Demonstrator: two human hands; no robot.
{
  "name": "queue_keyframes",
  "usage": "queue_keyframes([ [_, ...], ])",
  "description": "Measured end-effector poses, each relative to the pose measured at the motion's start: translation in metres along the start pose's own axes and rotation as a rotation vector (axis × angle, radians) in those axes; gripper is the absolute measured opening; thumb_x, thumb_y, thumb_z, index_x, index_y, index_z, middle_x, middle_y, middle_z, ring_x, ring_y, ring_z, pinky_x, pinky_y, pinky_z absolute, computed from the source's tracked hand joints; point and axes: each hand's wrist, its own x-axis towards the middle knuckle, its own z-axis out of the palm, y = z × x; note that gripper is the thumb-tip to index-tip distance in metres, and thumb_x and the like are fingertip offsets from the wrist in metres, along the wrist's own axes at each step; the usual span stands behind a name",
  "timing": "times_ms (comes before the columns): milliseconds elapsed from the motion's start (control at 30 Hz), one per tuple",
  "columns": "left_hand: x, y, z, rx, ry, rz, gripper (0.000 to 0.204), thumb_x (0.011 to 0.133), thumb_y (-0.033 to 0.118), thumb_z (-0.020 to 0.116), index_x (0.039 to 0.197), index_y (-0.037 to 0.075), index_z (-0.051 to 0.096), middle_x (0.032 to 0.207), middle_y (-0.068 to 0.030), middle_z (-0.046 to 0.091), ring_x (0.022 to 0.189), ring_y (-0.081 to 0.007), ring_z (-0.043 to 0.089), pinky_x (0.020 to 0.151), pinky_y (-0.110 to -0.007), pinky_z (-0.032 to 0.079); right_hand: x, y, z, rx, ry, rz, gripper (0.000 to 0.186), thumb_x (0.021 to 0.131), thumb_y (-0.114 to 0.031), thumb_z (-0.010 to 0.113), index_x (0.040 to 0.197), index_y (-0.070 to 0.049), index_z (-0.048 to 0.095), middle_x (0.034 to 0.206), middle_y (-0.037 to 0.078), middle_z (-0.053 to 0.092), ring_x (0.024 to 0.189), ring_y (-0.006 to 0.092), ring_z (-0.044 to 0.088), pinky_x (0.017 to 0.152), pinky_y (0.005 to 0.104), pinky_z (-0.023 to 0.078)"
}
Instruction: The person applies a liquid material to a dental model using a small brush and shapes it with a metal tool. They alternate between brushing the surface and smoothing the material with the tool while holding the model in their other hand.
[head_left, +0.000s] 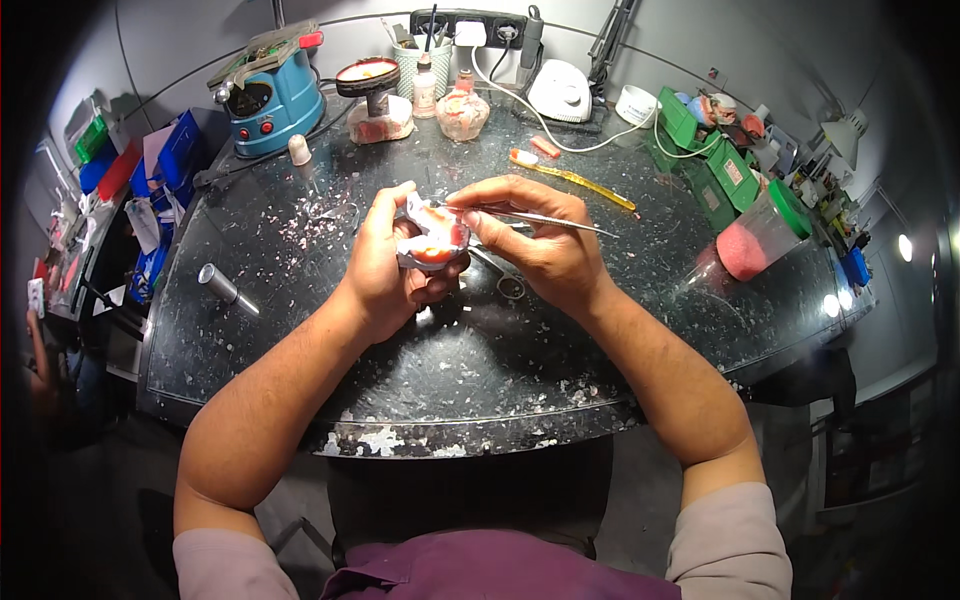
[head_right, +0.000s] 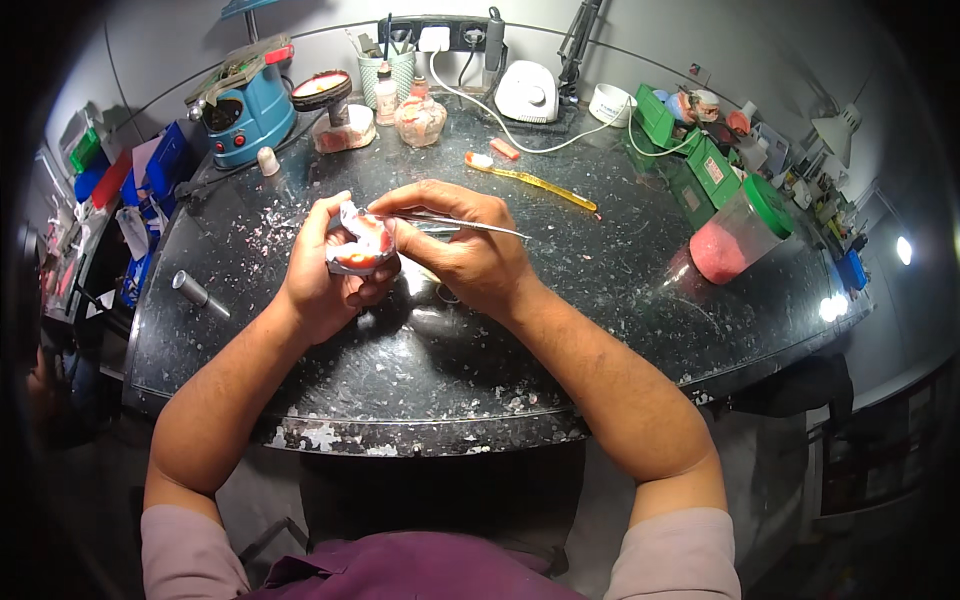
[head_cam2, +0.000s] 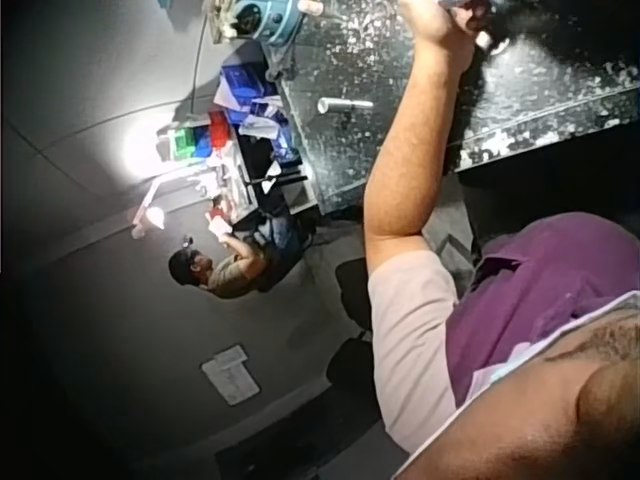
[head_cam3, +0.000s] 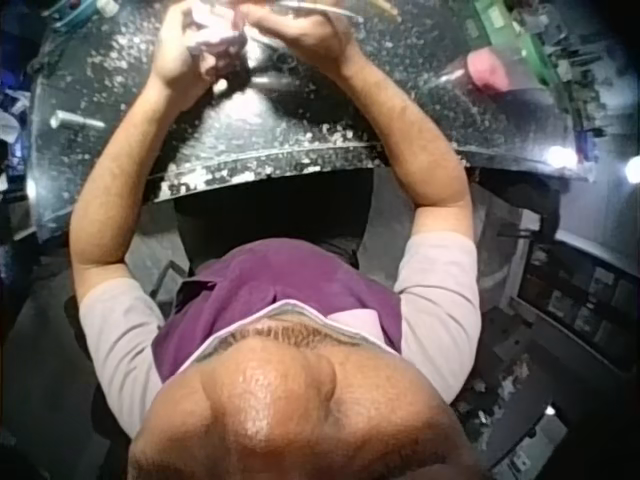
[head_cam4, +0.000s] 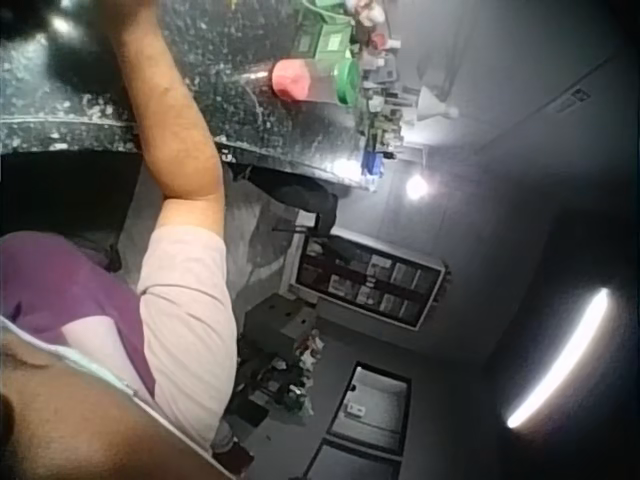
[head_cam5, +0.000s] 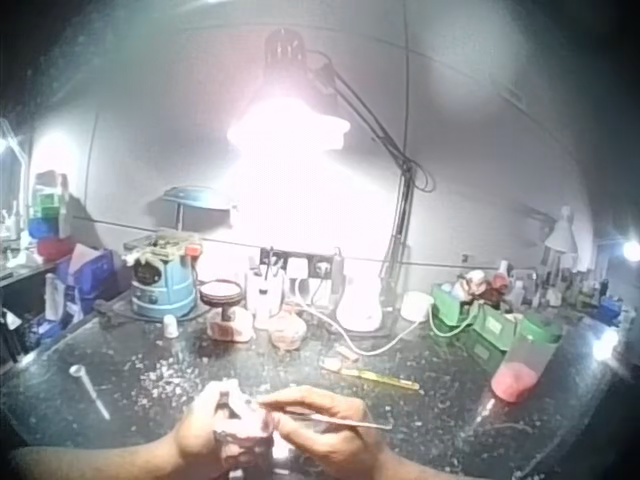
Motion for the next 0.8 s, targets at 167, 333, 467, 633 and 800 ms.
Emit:
queue_keyframes([
  [167,-0.001,0.000,-0.001,0.040,-0.002,-0.011,0.061,0.099,0.057,0.029,0.083,0.007,0.059,0.062,-0.0063,0.052,0.044,-0.0139,0.045,0.036,-0.024,0.033,-0.001,0.002,0.004,-0.196,-0.010,-0.170,0.016,0.088,-0.008,0.072,0.103,-0.001,0.072,0.099,0.012,0.075,0.093,0.0164,0.072,0.083,0.0296,0.056],
  [333,0.000,0.000,-0.007,0.051,-0.069,-0.022,0.058,0.097,0.058,0.029,0.088,0.010,0.061,0.066,-0.0063,0.058,0.047,-0.0136,0.049,0.039,-0.023,0.034,-0.003,0.009,0.012,-0.061,0.069,-0.176,0.011,0.086,-0.003,0.074,0.095,0.000,0.067,0.098,0.011,0.075,0.093,0.0170,0.073,0.081,0.0288,0.057],
  [467,0.002,-0.001,-0.010,0.065,-0.080,-0.024,0.058,0.097,0.059,0.029,0.088,0.011,0.061,0.067,-0.0052,0.058,0.049,-0.0128,0.049,0.040,-0.023,0.034,-0.003,0.008,0.011,-0.130,0.044,-0.186,0.011,0.086,-0.002,0.074,0.095,0.000,0.068,0.097,0.012,0.075,0.093,0.0171,0.073,0.081,0.0291,0.058],
  [633,0.000,0.000,-0.005,0.064,-0.053,-0.028,0.057,0.097,0.059,0.029,0.089,0.012,0.061,0.067,-0.0043,0.057,0.049,-0.0124,0.048,0.041,-0.023,0.034,-0.004,0.007,0.011,-0.165,0.057,-0.224,0.012,0.087,-0.005,0.075,0.095,0.000,0.069,0.097,0.012,0.075,0.092,0.0186,0.074,0.079,0.0296,0.058],
  [800,0.000,0.000,-0.005,0.077,-0.030,-0.019,0.058,0.096,0.059,0.029,0.089,0.012,0.061,0.067,-0.0039,0.057,0.049,-0.0119,0.048,0.041,-0.023,0.035,-0.004,0.009,0.012,-0.198,0.051,-0.251,0.011,0.087,-0.005,0.074,0.096,0.000,0.069,0.097,0.013,0.075,0.092,0.0207,0.075,0.079,0.0306,0.058],
])
